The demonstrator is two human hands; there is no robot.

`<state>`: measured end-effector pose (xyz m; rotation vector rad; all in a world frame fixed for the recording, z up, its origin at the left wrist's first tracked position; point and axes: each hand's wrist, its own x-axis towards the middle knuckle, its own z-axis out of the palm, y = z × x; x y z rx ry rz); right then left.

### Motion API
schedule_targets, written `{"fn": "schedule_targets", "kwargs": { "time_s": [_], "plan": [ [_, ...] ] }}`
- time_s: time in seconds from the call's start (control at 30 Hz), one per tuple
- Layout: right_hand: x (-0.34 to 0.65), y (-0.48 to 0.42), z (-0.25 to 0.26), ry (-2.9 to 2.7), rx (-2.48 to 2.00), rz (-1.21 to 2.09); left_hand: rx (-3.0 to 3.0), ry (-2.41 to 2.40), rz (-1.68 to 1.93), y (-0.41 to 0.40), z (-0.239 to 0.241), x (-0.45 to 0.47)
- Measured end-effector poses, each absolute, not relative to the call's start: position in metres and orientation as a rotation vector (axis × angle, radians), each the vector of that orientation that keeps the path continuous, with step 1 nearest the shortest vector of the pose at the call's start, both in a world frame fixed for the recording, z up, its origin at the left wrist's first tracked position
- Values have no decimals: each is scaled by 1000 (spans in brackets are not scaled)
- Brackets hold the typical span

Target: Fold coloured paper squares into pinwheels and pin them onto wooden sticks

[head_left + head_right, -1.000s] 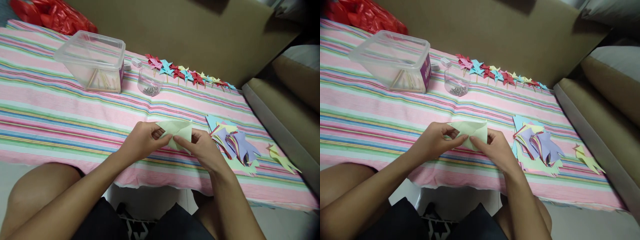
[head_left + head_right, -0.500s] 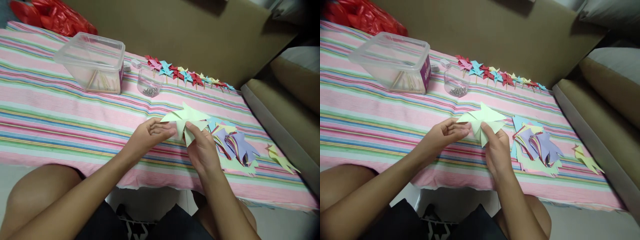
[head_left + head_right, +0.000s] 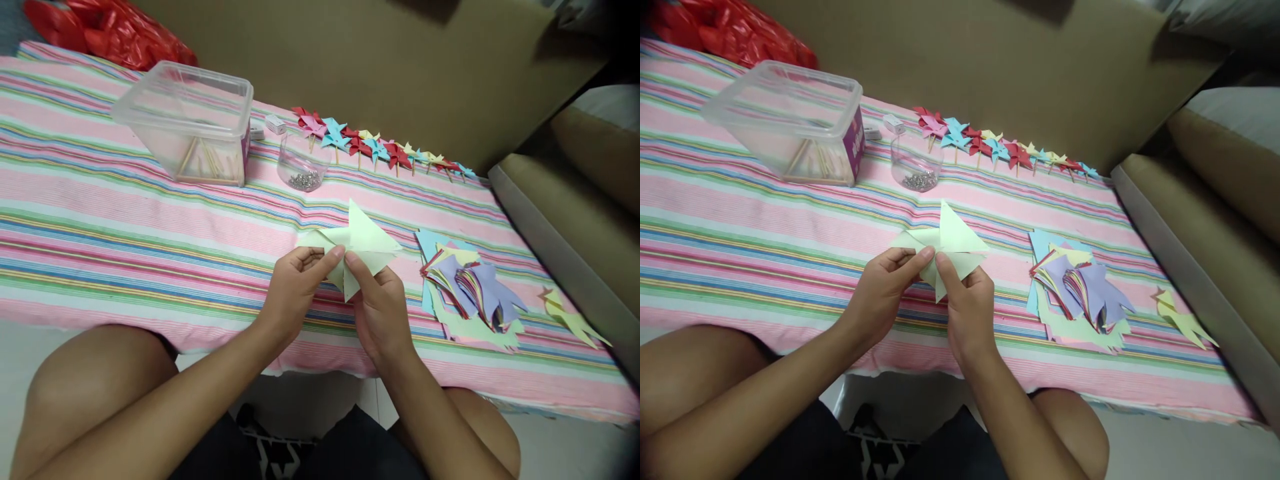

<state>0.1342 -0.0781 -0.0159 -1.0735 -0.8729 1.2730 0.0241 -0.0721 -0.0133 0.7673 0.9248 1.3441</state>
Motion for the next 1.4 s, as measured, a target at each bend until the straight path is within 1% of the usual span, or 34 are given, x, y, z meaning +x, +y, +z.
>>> {"fn": "schedule_targets", "kwargs": {
  "time_s": [0.13, 0.33, 0.53, 0.63, 0.73, 1.07, 1.23, 1.4],
  "plan": [
    [135, -76, -18, -923, -1127, 1247, 783, 942, 1344, -71, -14, 24],
    [144, -74, -12, -1097, -1044, 1224, 659, 937, 1364, -62, -15, 14],
    [158, -69, -12, -1668, -1028, 872, 610, 924, 1438, -54, -14, 6],
    [160, -68, -12, -1788, -1088, 760, 633, 922, 1437, -54, -15, 6],
    [159, -69, -10, -1760, -1131, 760, 676, 956, 1407, -56, -17, 7],
    [163, -65, -10, -1407, -1162, 968, 840, 1047, 1396, -62, -15, 12],
    [164, -64, -14, -1275, -1171, 1002, 888, 1067, 1374, -63, -14, 14],
    [163, -65, -12, -1260, -1197, 994, 912, 1072, 1343, -63, -15, 14]
  ]
}}
